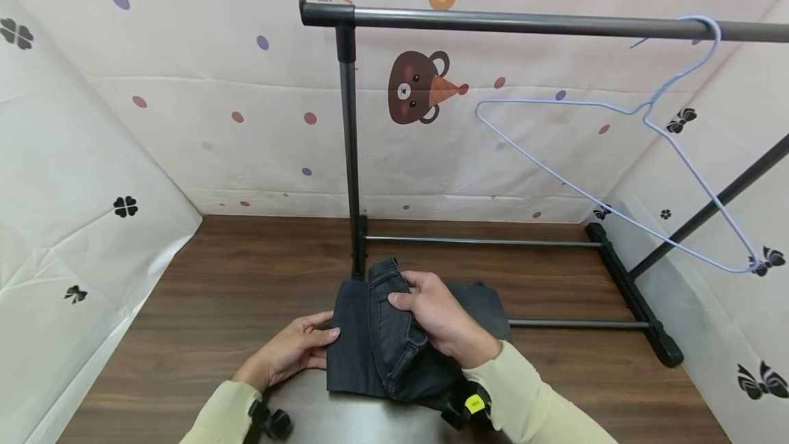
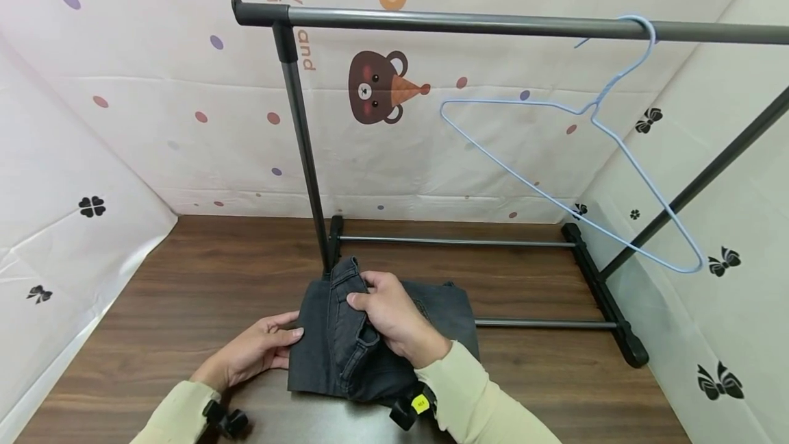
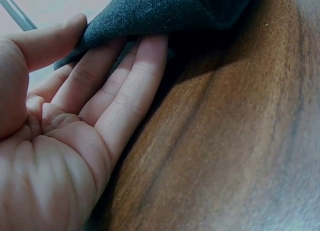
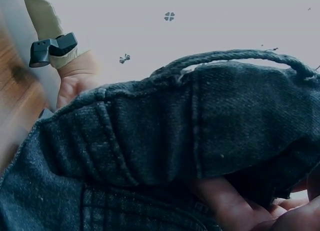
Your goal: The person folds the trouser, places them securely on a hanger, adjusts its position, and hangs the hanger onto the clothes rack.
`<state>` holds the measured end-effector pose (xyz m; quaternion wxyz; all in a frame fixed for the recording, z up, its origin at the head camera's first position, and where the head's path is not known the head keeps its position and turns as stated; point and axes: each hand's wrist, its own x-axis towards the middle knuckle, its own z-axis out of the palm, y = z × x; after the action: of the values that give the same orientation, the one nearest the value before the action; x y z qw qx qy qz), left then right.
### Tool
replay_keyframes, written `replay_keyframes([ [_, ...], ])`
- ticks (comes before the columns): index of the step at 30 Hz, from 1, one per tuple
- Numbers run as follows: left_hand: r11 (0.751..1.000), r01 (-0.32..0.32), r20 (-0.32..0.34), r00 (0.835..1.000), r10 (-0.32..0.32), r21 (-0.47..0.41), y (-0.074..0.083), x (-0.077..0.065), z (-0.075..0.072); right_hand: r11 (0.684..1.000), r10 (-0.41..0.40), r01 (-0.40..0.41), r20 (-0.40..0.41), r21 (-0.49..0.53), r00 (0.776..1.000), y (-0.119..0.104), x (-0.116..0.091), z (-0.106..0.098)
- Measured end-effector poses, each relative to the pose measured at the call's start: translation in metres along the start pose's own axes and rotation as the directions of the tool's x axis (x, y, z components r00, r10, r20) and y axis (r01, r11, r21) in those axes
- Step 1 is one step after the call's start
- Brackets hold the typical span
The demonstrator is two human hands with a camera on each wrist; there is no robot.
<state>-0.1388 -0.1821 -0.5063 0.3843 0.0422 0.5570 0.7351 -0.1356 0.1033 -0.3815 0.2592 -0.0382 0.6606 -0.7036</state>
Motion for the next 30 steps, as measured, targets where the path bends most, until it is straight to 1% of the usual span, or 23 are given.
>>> replay_keyframes([
  [7,1.0,-0.005,-0.01,1.0,0.005,0.0,0.002,0.001,0.0,1.0,-0.001,0.001,-0.015,-0.006,1.0,0.002,0.004,0.002],
  [12,1.0,-0.002,-0.003,1.0,0.002,-0.002,0.002,0.0,-0.001,1.0,0.005,-0.005,-0.028,-0.022,1.0,0.004,0.006,0.005],
  [20,1.0,-0.007,0.01,1.0,0.007,0.001,0.002,-0.001,-0.001,1.0,-0.011,0.011,-0.011,-0.026,1.0,0.007,0.008,0.009],
  [25,1.0,-0.02,0.002,1.0,0.02,0.009,0.001,-0.001,0.0,0.999,-0.014,0.013,-0.015,-0.041,1.0,0.01,0.011,0.011],
  [30,1.0,-0.019,-0.007,1.0,0.019,0.021,0.001,-0.002,0.001,0.998,-0.016,0.015,-0.019,-0.069,1.0,0.015,0.014,0.015],
])
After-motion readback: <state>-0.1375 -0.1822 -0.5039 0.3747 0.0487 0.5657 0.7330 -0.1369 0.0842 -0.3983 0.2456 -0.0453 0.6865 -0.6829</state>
